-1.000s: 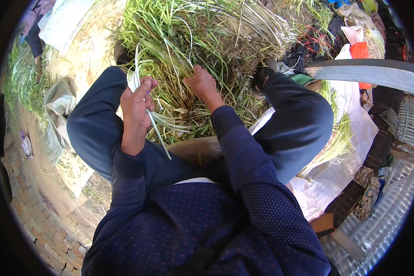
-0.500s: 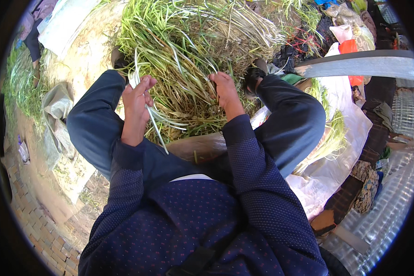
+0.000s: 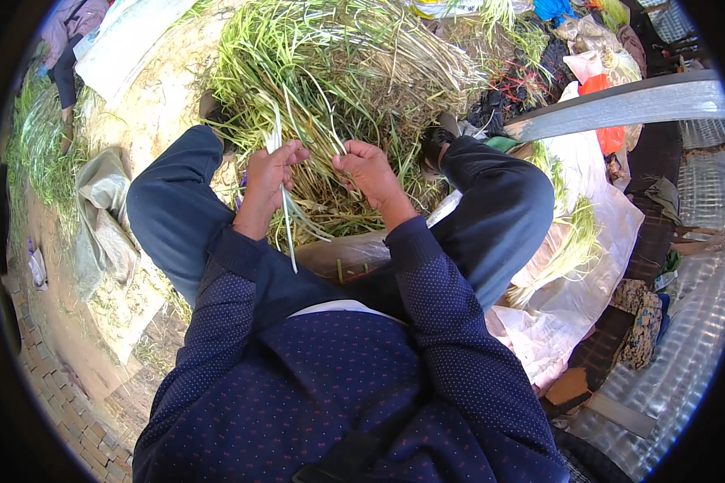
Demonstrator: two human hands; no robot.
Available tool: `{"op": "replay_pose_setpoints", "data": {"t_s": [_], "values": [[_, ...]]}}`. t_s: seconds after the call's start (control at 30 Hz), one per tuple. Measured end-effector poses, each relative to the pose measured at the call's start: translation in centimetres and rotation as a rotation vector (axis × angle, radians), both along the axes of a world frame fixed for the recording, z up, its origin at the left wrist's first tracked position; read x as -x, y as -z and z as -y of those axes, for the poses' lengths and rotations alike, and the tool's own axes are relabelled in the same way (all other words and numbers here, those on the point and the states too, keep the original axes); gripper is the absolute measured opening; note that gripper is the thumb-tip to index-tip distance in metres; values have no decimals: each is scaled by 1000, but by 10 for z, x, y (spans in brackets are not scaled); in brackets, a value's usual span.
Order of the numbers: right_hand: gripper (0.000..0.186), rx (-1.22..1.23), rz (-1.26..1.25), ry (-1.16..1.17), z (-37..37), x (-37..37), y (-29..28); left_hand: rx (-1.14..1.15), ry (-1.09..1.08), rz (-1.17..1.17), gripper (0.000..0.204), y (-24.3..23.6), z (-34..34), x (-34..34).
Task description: The person sits on the ground and sorts long green vegetables by hand, separating individual stalks from a large pile and arranging them into smaller bundles. The person repeatedly picks up stalks, aligns them, and places them aside.
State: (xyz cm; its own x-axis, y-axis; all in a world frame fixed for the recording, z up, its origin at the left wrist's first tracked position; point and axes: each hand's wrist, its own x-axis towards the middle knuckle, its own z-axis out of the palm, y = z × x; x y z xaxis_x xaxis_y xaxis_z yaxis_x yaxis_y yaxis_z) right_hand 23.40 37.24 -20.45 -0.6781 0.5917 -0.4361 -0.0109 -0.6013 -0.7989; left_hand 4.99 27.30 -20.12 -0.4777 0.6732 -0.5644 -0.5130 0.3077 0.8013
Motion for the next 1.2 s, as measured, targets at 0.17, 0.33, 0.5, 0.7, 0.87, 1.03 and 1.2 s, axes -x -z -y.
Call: {"op": "replay_pose_setpoints", "data": {"t_s": [0.17,0.33,0.5,0.7,0.87,1.03,1.2], "values": [[5,-106,70,27,13,10,3,-15,75,52,25,-4,3,-5],[5,-186,65,-24,22,17,6,11,66,76,25,2,5,-9],[7,-91,15,40,22,19,7,-15,106,127,20,4,6,-5],[6,112,52,158,16,8,10,-58,113,141,15,4,6,-4],[3,101,41,181,5,1,17,-5,34,104,17,9,5,-5],[6,84,62,299,-26,-26,6,40,-98,60,18,19,2,6],[7,168,-14,311,-34,-39,-8,104,-163,16,20,33,-3,9]]}}
